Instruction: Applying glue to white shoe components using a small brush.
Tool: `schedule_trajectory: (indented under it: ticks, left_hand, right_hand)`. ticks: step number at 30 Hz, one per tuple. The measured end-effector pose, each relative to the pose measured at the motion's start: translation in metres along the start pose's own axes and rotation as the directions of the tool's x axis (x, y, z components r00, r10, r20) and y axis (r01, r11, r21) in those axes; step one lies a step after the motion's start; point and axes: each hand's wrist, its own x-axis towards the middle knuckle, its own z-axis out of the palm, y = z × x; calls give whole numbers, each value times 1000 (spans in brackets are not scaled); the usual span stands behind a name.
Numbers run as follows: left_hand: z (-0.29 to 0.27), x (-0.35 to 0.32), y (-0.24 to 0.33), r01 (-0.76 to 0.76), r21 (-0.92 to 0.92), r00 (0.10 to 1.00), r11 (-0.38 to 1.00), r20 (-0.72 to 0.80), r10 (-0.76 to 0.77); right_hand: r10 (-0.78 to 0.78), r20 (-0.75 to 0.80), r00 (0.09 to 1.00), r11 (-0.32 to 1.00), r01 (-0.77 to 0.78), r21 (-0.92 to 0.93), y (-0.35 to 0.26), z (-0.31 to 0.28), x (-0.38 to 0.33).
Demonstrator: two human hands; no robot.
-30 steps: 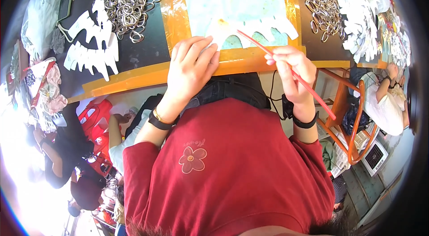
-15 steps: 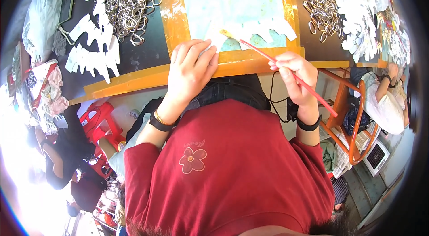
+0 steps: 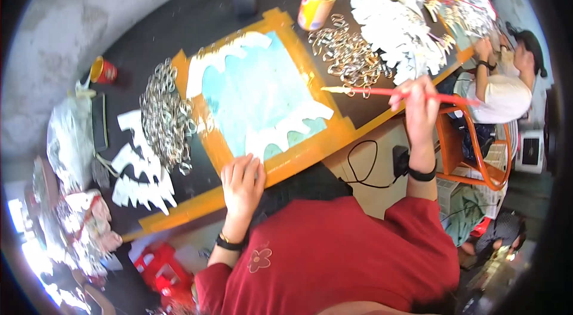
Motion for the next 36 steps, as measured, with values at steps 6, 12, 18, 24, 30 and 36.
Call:
schedule_trajectory:
  ticks: [6,12,18,24,30,36]
  left_hand:
    - [-3,0,3,-29,6,1000,1000,4,29]
    - [-4,1,2,-19,22,1000,1000,-10,19]
    - [-3,3,4,-30,10,999,999,-20,30]
    - [-4,2,5,-26,10,999,1000,-27,26]
    - [-3,2,3,-26,9,999,1000,-18,26]
    - [-4,1,4,-27,20,999,999,-16,28]
  right_hand:
    - [-230,-104,968,941,194,-277,-34,-17,79]
    - [-175,35,984,886,173,-430,-24,8,154]
    - [-96,145,985,871,154,-466,24,39,191]
    - [-65,117,991,907,107,-408,19,33,192]
    - [-96,0,995,950,91,-297,3,2,181]
    - [32,-120,992,982,-54,-180,25,-18,171]
